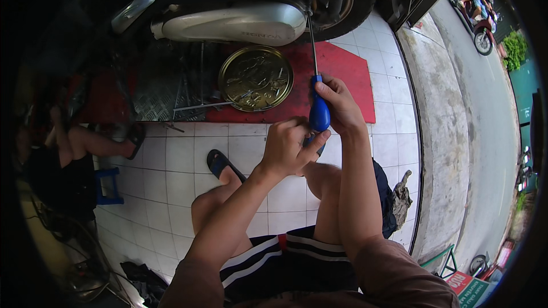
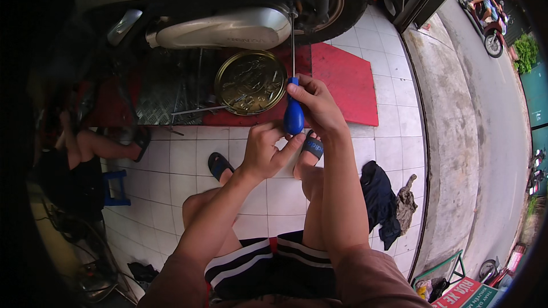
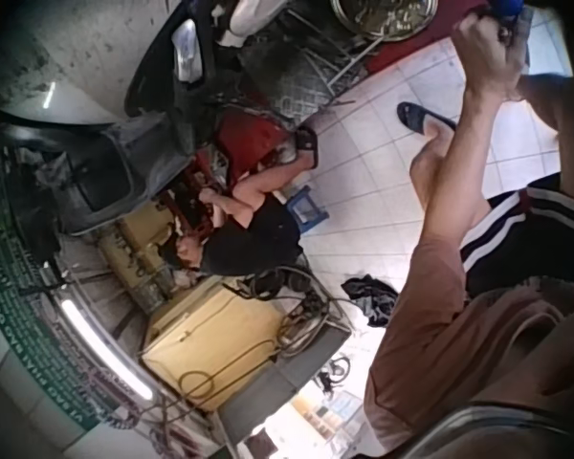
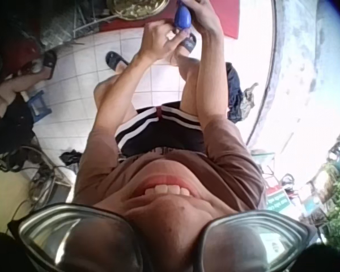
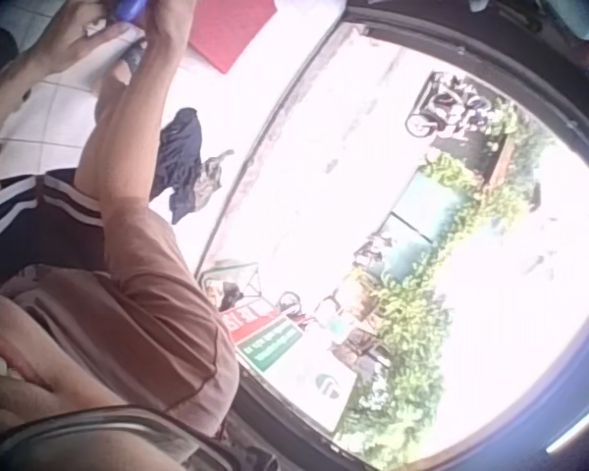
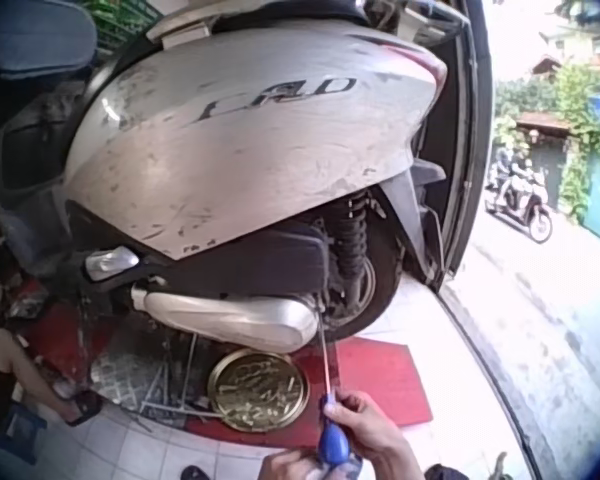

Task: The person uses a blue-handled screwdriver to repeatedly tighten and loosen a bolt on the underside of a white motorcycle. The person is seated on a red plastic stool in a tiled workshop while performing the task.

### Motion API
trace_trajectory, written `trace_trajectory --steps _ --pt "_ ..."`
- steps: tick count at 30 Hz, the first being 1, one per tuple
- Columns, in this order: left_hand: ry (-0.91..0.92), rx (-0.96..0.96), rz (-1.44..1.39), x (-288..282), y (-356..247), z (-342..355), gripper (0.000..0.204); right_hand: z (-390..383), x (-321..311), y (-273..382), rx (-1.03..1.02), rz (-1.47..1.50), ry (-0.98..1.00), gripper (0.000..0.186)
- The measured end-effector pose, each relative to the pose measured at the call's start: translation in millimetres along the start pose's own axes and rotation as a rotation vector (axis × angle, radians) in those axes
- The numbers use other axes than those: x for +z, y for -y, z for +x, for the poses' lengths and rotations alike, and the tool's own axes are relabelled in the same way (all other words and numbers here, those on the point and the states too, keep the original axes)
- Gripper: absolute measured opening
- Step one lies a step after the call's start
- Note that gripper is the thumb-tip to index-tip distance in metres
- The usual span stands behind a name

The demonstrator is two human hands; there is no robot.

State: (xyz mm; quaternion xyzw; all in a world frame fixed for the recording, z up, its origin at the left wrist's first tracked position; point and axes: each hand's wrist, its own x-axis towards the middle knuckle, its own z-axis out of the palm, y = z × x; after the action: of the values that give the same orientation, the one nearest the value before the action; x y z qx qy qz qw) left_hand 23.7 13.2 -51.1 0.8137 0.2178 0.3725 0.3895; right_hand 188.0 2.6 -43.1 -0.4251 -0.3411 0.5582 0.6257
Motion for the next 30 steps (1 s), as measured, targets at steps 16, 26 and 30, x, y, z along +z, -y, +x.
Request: trace_trajectory --steps 16,26,30 --pt "-0.084 -0.095 -0.048 -7.2 -2.4 -4.1 0.047 0.6 7.8 0.3 0.08 0.076 -0.098 0.02" --pt "0.013 -0.055 0.038 -25.0 3.4 -22.8 0.046 -5.1 5.6 -5.9 0.097 -0.046 0.04 0.024" --pt "0.051 -0.04 0.091 -34.0 1.8 -24.4 0.042 -3.5 -2.5 -5.6 0.163 -0.058 0.172 0.025"
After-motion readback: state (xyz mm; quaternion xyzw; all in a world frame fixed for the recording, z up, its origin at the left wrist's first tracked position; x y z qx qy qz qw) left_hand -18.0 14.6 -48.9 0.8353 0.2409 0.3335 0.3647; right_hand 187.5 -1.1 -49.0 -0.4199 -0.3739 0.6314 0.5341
